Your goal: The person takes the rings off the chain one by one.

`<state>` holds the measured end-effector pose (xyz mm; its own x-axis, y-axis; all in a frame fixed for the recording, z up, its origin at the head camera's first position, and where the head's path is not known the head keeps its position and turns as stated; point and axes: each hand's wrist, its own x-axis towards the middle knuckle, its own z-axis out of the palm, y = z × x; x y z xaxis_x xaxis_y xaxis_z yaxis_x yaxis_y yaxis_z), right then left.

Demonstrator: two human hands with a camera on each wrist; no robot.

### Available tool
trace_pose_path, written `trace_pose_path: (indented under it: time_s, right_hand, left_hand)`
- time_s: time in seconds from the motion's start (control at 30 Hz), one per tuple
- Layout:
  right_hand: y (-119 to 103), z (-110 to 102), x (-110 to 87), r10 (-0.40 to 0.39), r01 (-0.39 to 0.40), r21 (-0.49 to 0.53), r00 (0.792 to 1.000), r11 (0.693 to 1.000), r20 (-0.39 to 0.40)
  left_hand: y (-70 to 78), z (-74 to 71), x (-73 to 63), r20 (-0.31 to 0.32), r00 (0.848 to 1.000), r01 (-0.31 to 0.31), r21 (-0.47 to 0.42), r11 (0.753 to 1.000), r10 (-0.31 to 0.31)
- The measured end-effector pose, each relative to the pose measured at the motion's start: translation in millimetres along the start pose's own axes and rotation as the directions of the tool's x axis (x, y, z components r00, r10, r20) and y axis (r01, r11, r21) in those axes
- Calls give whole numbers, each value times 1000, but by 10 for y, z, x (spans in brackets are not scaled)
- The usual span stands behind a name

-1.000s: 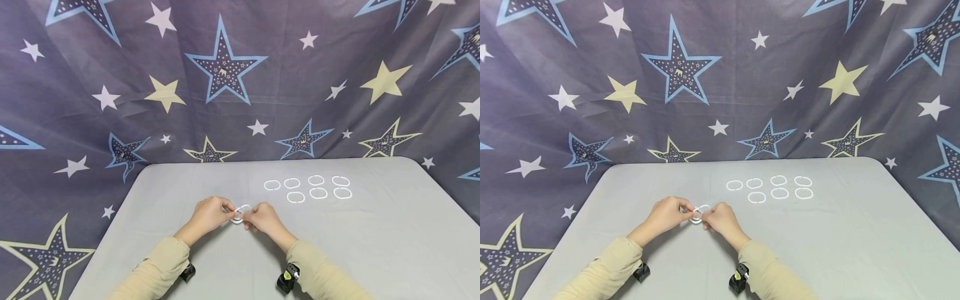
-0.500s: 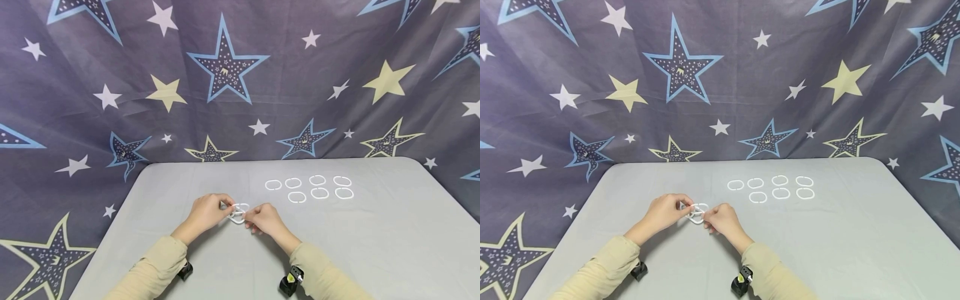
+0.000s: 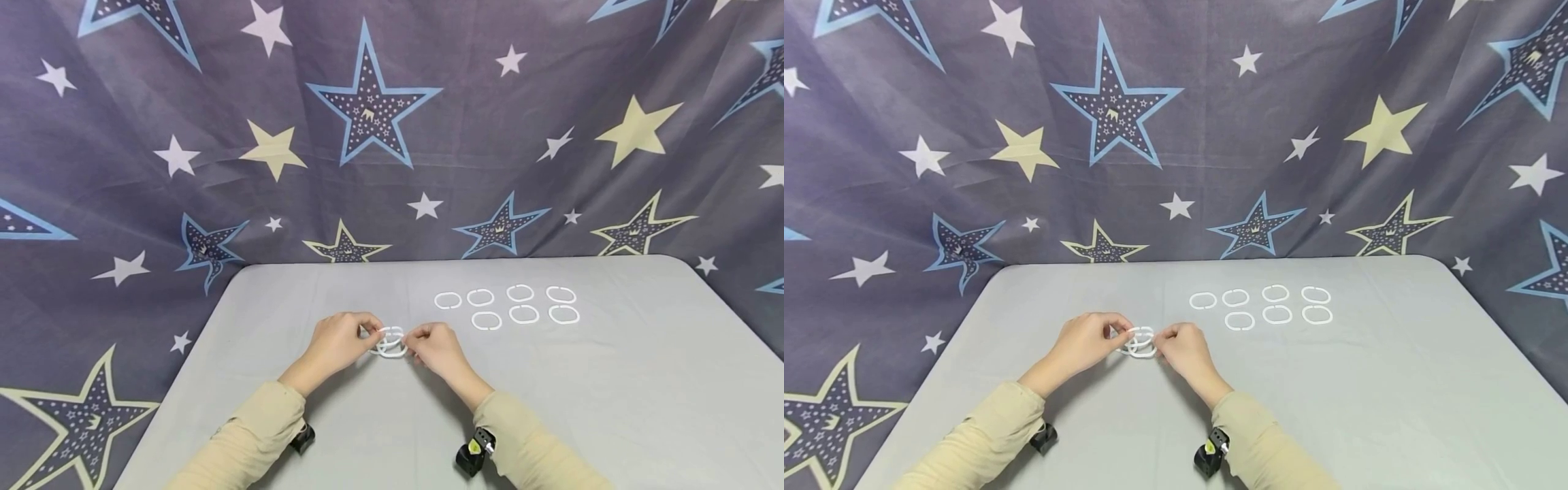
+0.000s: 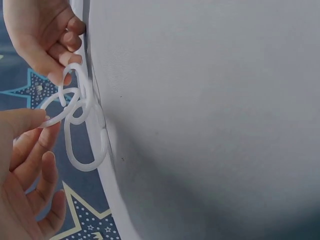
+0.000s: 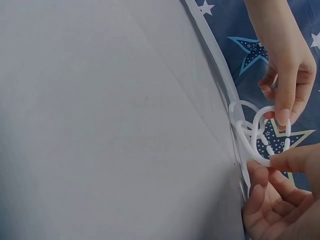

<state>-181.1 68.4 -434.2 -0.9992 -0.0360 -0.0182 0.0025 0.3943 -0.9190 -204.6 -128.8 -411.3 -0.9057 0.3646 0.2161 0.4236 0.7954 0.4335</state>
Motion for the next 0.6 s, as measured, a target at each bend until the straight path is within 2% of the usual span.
trace_pose_path:
  time_s: [0.27, 0.6]
  right_hand:
    - [18, 24, 40, -3, 3, -5, 999, 1000, -45]
    - [-2, 32, 28, -9, 9, 8, 998, 1000, -55]
  left_hand:
    - [46, -17, 33, -7, 1000, 28, 8, 1000, -28]
    - [23, -5, 123, 41, 995, 91, 0, 996, -91]
